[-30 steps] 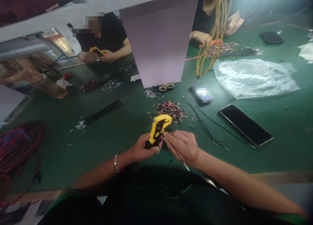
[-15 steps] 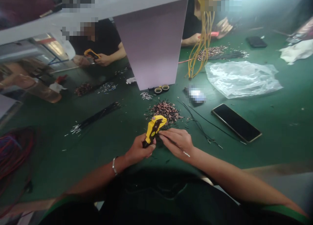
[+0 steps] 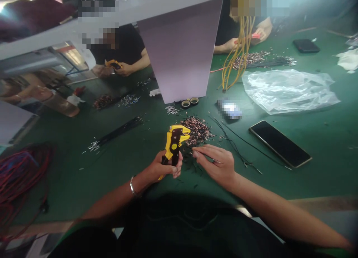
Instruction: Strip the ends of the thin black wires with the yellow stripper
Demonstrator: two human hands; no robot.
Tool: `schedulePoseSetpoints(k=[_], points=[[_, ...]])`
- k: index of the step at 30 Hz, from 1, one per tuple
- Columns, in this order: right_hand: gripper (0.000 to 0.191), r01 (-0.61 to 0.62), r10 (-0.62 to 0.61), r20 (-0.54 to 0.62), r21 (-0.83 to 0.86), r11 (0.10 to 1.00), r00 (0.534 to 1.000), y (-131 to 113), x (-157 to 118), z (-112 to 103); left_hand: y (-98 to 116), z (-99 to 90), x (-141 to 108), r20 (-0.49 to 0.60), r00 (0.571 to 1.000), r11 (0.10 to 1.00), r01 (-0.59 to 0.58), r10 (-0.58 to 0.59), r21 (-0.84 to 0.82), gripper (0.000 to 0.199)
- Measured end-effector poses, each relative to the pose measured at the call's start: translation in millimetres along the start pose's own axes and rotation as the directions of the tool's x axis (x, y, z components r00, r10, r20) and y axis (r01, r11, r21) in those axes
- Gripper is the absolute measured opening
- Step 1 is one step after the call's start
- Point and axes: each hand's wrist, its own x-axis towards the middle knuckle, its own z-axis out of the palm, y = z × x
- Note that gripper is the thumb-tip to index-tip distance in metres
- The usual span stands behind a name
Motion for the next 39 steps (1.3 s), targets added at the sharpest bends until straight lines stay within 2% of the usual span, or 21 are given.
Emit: schedulePoseSetpoints(k=[9,18,23,27,31,33,35,37,39], points=[[0.014,0.044,-0.045,-0.069,-0.017,0.999,0.997,-2.7,0.2,-1.1,1.5,-1.5,-3.8,0.033,0.999,0.998,0.028,-0.030,0.048,0.041],[0.015,0.252,-0.253,-0.003,-0.058,0.966,0.967,-3.9,-3.7,-0.2,4.7,5.2,-4.0,0.027,1.000,0.994,0.008,-0.011,0.110,0.037],[0.014,0.276,-0.276,0.015,-0.057,0.959,0.961,-5.0,-4.0,1.1,-2.3,1.9,-5.1,-0.038,0.999,0.989,-0.025,0.031,0.145,0.032],[0.014,0.263,-0.262,0.016,-0.072,0.962,0.965,-5.3,-4.1,1.7,-5.6,-1.3,-7.7,-0.124,0.991,0.958,-0.005,0.042,0.286,0.026],[0.012,0.254,-0.255,-0.001,-0.061,0.965,0.967,-3.4,-3.8,3.3,-5.0,-2.4,-4.9,-0.241,0.967,0.871,0.044,0.086,0.488,0.024],[0.012,0.212,-0.212,0.004,-0.044,0.976,0.977,-2.5,-3.5,3.5,-4.3,-2.5,-1.1,-0.264,0.962,0.881,0.065,0.069,0.469,0.024],[0.013,0.090,-0.089,0.017,-0.021,0.996,0.996,-1.9,-2.9,2.6,-3.1,-2.9,2.6,-0.213,0.977,0.952,0.054,0.012,0.303,0.025],[0.014,-0.121,0.121,0.006,0.039,0.992,0.993,-0.8,-1.5,0.6,-0.7,-3.7,5.1,-0.115,0.993,0.992,0.032,-0.018,0.120,0.030],[0.013,-0.348,0.356,-0.011,0.193,0.918,0.934,1.2,1.2,-1.9,3.1,-5.1,6.1,-0.009,0.999,0.999,0.035,-0.035,-0.012,0.037]])
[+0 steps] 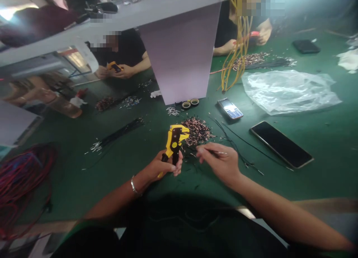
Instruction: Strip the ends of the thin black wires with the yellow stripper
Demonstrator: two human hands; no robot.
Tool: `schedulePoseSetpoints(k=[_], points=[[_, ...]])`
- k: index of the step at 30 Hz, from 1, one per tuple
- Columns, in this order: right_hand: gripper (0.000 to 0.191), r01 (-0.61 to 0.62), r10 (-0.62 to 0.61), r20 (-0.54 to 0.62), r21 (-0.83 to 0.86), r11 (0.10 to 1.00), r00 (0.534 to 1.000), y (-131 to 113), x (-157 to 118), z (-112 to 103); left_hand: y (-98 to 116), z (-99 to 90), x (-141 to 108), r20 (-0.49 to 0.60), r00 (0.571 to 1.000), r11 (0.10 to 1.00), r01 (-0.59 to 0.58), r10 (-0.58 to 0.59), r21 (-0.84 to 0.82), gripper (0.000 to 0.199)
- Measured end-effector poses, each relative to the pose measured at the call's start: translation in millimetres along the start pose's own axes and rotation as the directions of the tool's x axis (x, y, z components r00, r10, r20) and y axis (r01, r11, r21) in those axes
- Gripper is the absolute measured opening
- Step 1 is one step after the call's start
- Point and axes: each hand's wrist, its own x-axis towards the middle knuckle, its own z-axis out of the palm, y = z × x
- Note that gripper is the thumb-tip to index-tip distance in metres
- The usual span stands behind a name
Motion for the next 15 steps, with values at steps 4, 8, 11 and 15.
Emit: schedulePoseSetpoints(k=[4,8,11,15], points=[[0.011,-0.306,0.317,0.042,0.415,0.857,0.947,1.2,11.5,-5.2,7.5,-2.7,-0.8,0.135,0.990,0.990,0.045,-0.027,-0.135,0.046],[0.011,-0.415,0.425,0.122,0.563,0.715,0.897,0.2,21.2,-9.4,9.1,-3.9,-2.1,0.217,0.976,0.987,0.050,-0.016,-0.152,0.054],[0.012,-0.454,0.453,0.161,0.592,0.666,0.877,-0.8,24.0,-11.4,7.5,-4.2,-3.5,0.266,0.964,0.990,0.063,-0.027,-0.127,0.058],[0.012,-0.490,0.466,0.210,0.599,0.633,0.859,-0.8,24.6,-11.8,5.9,-3.4,-5.5,0.279,0.960,0.994,0.053,-0.023,-0.100,0.060]])
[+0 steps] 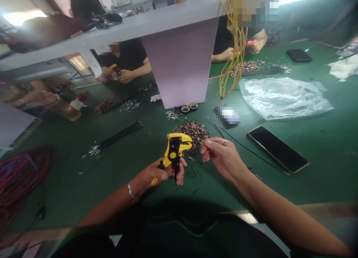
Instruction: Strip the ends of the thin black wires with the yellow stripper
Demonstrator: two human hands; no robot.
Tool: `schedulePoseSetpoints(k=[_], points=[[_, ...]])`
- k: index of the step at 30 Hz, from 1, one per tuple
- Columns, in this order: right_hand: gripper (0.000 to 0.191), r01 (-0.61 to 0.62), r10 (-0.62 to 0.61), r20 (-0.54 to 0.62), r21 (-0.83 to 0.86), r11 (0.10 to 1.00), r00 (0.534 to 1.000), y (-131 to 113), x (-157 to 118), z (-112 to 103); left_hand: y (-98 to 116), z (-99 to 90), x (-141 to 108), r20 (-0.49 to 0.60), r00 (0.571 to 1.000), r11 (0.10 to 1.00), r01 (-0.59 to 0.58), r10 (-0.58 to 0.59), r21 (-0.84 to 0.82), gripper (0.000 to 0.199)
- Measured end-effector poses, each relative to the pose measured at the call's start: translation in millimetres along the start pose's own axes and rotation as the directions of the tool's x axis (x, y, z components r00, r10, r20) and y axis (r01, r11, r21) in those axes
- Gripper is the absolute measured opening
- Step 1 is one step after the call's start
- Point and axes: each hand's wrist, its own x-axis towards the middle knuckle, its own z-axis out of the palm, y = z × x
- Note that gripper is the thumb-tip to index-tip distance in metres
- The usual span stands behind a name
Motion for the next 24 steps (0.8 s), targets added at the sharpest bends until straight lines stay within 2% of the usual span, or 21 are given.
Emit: schedulePoseSetpoints(k=[9,24], points=[[0.013,-0.078,0.078,0.015,0.020,0.997,0.997,1.3,0.4,0.6,-2.4,-3.7,-0.4,-0.018,1.000,1.000,0.002,-0.002,0.023,0.061],[0.015,-0.097,0.097,0.010,0.005,0.995,0.995,5.3,1.0,2.4,-2.3,3.3,-1.6,0.001,1.000,1.000,0.023,-0.023,-0.001,0.057]])
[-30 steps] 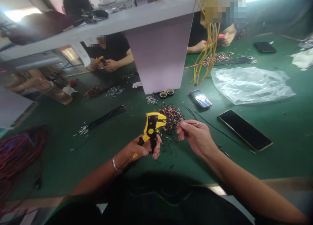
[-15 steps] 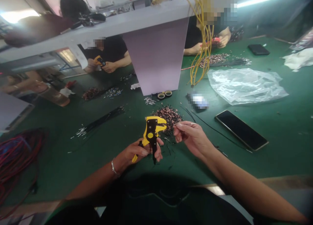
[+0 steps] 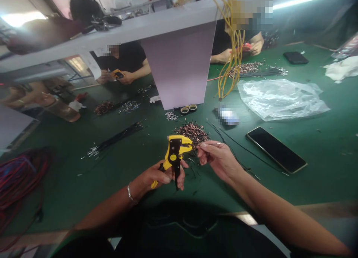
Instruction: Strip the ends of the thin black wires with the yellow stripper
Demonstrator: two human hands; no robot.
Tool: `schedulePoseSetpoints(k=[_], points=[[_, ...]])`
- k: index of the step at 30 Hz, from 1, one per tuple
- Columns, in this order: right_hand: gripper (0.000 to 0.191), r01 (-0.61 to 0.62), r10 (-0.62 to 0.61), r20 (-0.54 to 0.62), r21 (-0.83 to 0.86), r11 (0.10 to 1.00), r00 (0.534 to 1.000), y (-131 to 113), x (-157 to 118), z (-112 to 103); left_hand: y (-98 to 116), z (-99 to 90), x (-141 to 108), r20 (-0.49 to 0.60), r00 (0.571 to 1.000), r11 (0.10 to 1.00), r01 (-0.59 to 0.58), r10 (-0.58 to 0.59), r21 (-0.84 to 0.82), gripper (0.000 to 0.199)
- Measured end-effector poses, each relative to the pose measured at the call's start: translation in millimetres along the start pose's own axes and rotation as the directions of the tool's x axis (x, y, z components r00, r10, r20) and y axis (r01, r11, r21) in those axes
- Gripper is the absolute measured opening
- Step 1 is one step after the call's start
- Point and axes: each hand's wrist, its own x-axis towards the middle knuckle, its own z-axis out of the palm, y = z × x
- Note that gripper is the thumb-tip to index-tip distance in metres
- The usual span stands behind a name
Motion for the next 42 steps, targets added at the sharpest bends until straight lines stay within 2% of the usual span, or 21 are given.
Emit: schedulePoseSetpoints(k=[16,27,36,42], points=[[0.015,-0.020,0.020,0.010,-0.004,1.000,1.000,2.7,1.2,-0.9,-0.4,4.9,1.2,-0.050,0.999,1.000,-0.009,0.009,0.005,0.039],[0.016,-0.016,0.016,0.020,-0.007,1.000,1.000,5.1,3.9,-3.4,6.1,19.7,-0.5,-0.144,0.989,0.995,-0.024,0.038,0.096,0.022],[0.015,-0.032,0.032,0.019,-0.007,0.999,0.999,4.6,5.9,-3.5,-10.0,15.0,-3.5,-0.211,0.970,0.986,-0.097,0.124,0.134,0.018],[0.016,-0.056,0.055,0.030,0.037,0.998,0.998,7.3,11.3,-7.2,-11.3,20.9,-2.9,-0.244,0.967,0.986,-0.041,0.080,0.162,0.020]])
